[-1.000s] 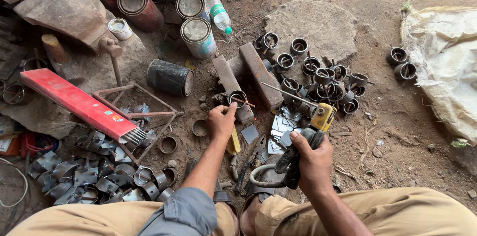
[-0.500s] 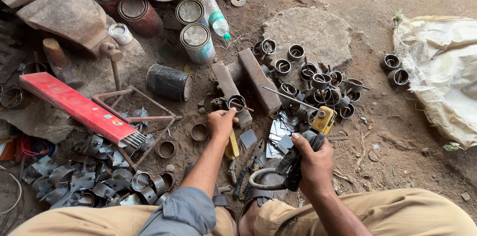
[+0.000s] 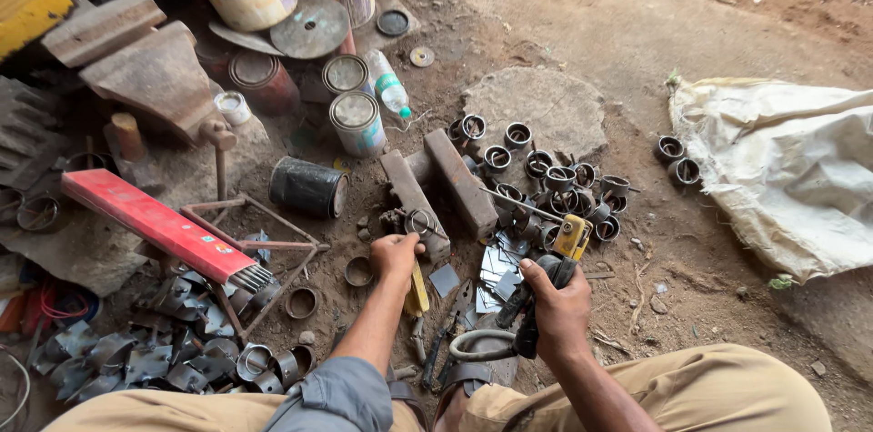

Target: The person sits on the ground and welds small metal rings using a handheld welding torch. They pick up a ring, place it on a metal block, and apply the torch to create a weld, repeating this process for multiple rings.

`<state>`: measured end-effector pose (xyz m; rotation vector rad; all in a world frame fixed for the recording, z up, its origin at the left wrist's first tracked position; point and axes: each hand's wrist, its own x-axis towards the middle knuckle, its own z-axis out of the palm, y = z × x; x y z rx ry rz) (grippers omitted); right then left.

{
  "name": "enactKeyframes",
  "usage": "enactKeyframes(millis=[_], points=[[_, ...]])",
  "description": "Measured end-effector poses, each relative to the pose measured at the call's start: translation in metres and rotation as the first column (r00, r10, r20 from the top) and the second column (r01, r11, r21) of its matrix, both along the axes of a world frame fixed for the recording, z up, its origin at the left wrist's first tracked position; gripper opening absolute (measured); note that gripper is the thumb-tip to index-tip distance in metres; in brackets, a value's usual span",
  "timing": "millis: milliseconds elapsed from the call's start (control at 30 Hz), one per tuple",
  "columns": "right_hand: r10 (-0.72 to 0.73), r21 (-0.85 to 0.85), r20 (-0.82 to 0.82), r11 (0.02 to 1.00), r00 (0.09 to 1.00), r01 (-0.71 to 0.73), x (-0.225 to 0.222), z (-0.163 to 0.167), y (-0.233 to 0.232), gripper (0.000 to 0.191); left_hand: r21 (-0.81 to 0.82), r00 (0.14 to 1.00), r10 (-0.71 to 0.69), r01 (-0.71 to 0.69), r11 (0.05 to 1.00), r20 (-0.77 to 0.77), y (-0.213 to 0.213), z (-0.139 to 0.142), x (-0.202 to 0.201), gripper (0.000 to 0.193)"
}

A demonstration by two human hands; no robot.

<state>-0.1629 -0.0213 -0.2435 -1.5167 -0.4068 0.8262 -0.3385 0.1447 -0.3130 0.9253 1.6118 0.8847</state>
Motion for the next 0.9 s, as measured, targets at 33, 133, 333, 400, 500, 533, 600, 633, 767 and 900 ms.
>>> enactKeyframes(millis=[33,133,333,400,500,533,600,633,767,900], points=[[-0.011,-0.016,0.016,1.000,1.000,0.011,0.001,-0.001,0.000,0.037,-0.002,1.000,0.000,0.000,1.000,-0.005,-0.002,0.004,-0.001,0.018],[-0.008,0.028,0.011,1.000,1.000,0.008,0.001,0.001,0.000,0.038,-0.012,1.000,0.003,-0.003,1.000,-0.011,-0.009,0.012,-0.003,0.017],[0.030,-0.070,0.098,0.997,0.995,-0.023,0.001,0.012,-0.004,0.038,-0.041,1.000,-0.011,0.010,0.999,-0.024,-0.020,0.031,-0.004,0.011],[0.004,-0.022,0.119,1.000,0.993,-0.001,0.003,0.015,-0.006,0.037,-0.021,0.999,-0.006,0.006,1.000,0.036,-0.023,0.035,0.000,0.013],[-0.067,0.126,0.147,0.991,0.987,0.048,0.014,0.019,-0.011,0.038,-0.065,0.991,-0.120,0.115,0.991,-0.067,-0.025,0.044,0.016,0.012],[-0.099,0.183,0.155,0.981,0.983,0.071,0.019,0.021,-0.015,0.038,-0.011,0.977,-0.171,0.171,0.985,-0.124,-0.024,0.049,0.024,0.017],[-0.153,0.213,0.132,0.969,0.979,0.122,0.032,0.026,-0.022,0.036,0.094,0.936,-0.261,0.289,0.953,-0.235,-0.018,0.062,0.045,0.029],[-0.178,0.233,0.115,0.961,0.977,0.148,0.038,0.027,-0.026,0.036,0.138,0.932,-0.324,0.347,0.928,-0.165,-0.013,0.073,0.053,0.025],[-0.281,0.255,0.072,0.933,0.957,0.255,0.054,0.028,-0.036,0.034,0.094,0.774,-0.606,0.628,0.773,-0.182,0.013,0.115,0.064,0.039],[-0.267,0.323,0.036,0.915,0.963,0.241,0.057,0.024,-0.041,0.033,-0.129,0.400,-0.728,0.824,0.552,-0.557,0.019,0.170,0.020,0.047]])
